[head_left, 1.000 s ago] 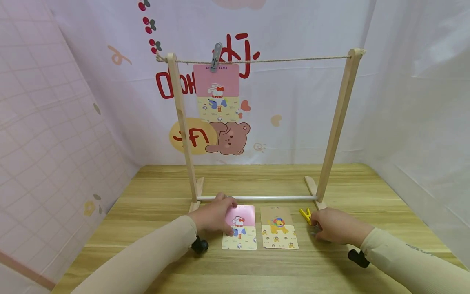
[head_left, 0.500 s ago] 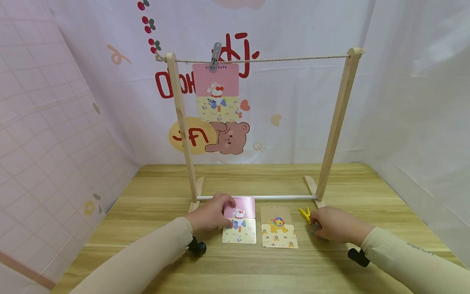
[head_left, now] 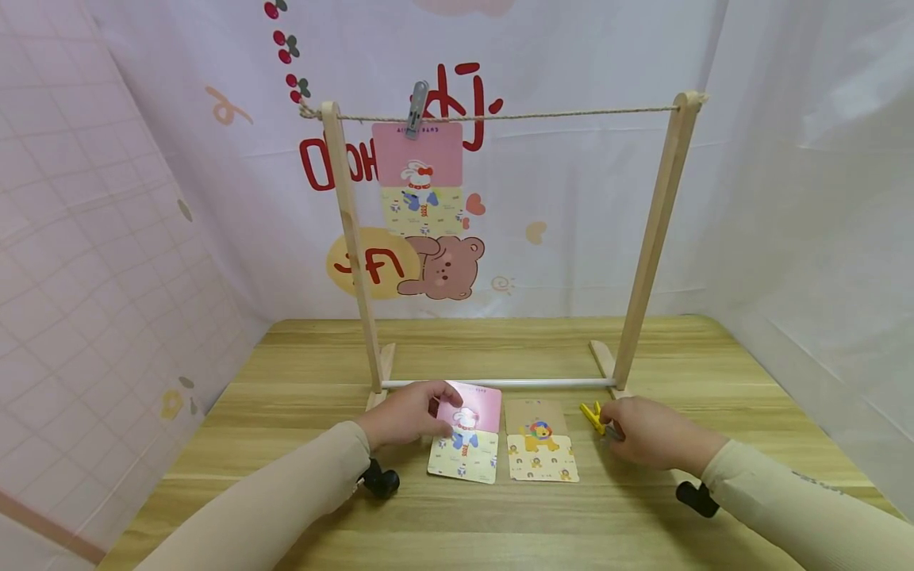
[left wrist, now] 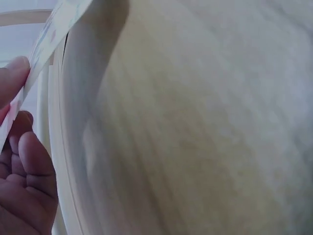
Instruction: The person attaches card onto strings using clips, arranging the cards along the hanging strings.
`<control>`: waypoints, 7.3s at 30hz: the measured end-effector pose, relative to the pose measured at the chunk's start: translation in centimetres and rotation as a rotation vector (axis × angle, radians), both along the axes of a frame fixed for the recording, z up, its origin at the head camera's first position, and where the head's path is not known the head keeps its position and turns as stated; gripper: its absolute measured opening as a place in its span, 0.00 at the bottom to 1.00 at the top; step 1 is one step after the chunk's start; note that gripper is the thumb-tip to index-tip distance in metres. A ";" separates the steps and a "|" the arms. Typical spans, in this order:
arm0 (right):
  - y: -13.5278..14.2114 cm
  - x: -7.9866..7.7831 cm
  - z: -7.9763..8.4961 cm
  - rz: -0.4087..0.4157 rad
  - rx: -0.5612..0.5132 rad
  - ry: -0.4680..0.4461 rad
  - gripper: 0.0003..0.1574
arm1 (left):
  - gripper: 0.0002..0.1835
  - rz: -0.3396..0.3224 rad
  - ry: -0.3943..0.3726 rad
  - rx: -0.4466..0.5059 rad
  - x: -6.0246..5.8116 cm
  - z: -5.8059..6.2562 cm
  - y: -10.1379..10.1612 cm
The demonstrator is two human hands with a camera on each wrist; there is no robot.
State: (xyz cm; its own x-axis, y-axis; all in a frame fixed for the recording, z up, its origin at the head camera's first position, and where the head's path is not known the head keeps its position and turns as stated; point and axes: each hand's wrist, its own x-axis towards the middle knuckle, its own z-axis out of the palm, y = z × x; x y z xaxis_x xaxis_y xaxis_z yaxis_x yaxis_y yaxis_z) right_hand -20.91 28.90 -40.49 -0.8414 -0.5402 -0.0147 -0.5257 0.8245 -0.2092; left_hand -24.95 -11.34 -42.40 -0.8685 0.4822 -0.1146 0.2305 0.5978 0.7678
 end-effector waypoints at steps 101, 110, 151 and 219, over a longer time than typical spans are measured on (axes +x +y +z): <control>-5.6 -3.7 12.2 -0.022 -0.556 0.462 0.11 | 0.16 0.051 0.356 0.386 -2.9 13.0 3.5; -6.1 -3.6 13.3 0.020 -0.740 0.429 0.12 | 0.17 0.050 0.388 0.382 -2.8 14.2 3.9; -8.3 -3.8 19.3 -0.003 -1.037 0.486 0.13 | 0.18 0.071 0.503 0.437 -3.3 19.7 5.1; -12.1 -6.1 29.8 -0.176 -0.741 0.746 0.09 | 0.16 0.128 0.591 0.540 -4.8 25.3 6.9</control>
